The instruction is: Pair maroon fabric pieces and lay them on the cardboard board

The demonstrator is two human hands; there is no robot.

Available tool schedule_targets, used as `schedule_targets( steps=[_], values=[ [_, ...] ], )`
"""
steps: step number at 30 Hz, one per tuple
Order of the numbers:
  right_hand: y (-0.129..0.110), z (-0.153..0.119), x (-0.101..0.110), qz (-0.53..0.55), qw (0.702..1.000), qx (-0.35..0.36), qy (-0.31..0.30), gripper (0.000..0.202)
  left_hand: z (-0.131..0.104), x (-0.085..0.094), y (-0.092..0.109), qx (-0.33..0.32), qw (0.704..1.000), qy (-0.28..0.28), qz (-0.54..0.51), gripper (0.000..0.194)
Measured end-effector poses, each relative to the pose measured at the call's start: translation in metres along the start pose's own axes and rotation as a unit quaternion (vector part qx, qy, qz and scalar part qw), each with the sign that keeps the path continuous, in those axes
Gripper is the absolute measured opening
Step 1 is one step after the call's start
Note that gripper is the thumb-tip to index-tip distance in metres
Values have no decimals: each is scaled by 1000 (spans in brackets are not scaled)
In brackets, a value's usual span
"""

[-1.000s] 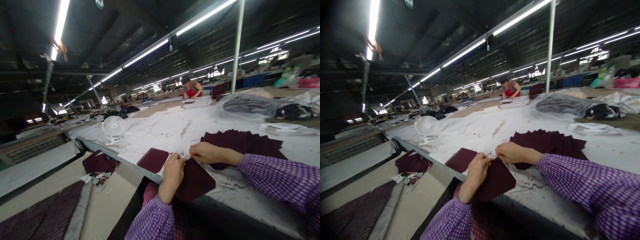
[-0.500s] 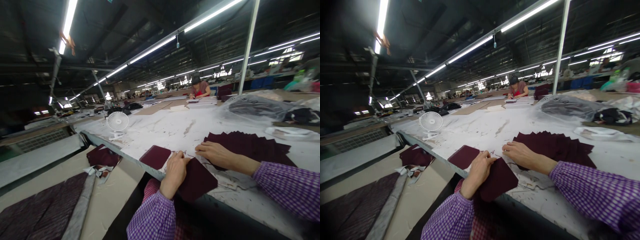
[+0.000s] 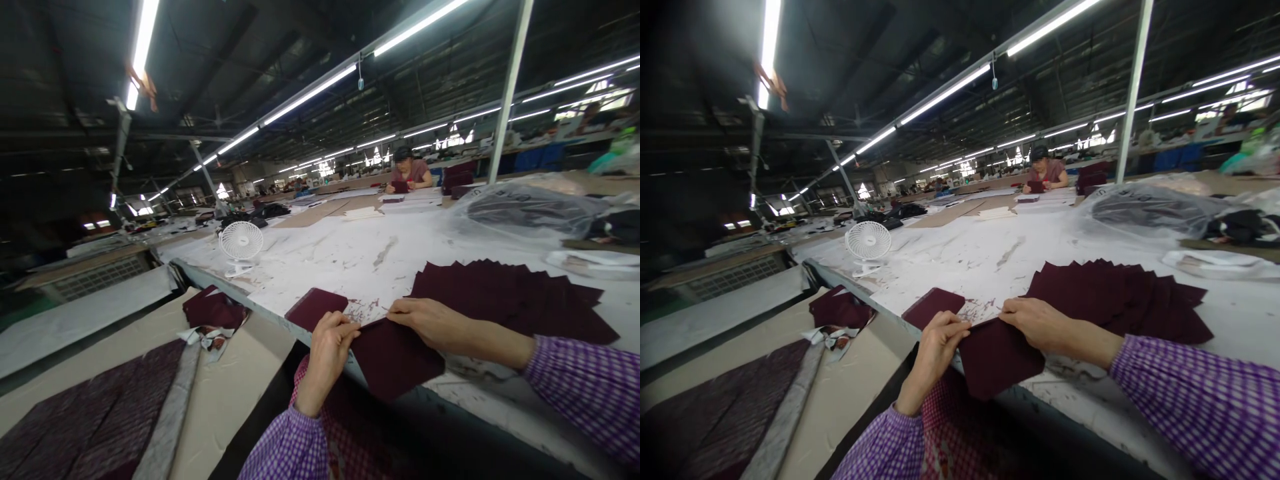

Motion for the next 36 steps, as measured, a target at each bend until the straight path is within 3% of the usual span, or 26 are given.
schedule_targets(
  steps=[6,12,17,24,27,30,34,36],
  values=[
    [-15,8,1,-120,992,8,-38,59,-7,8,-5,6,1000,2,3,24],
    [-23,22,5,-173,981,39,-82,70,-6,13,-3,-1,1000,-5,19,22],
    [-30,34,4,-194,972,107,-80,67,-6,12,-8,2,1000,-2,5,18],
    [-36,44,4,-187,970,131,-90,62,-7,13,-20,30,996,5,-83,17],
    [-42,44,4,-196,969,129,-80,63,-10,16,-29,72,986,49,-140,17],
    [-41,44,4,-187,976,98,-61,57,-13,20,-40,111,986,84,-92,11],
    [-21,44,4,-63,997,-19,-43,41,-17,23,-50,91,996,24,3,29],
    [-13,45,7,26,996,-63,-64,30,-18,23,-52,74,997,1,11,26]
  ],
)
Point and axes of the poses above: each hand's wrist, its own z-axis towards the middle knuckle, its own x-axis out of the back of the hand, y = z × x, the point moved 2 cm from there along z, towards the middle knuckle, and after that the axes turned 15 degrees about z, right-handed, at the moved point
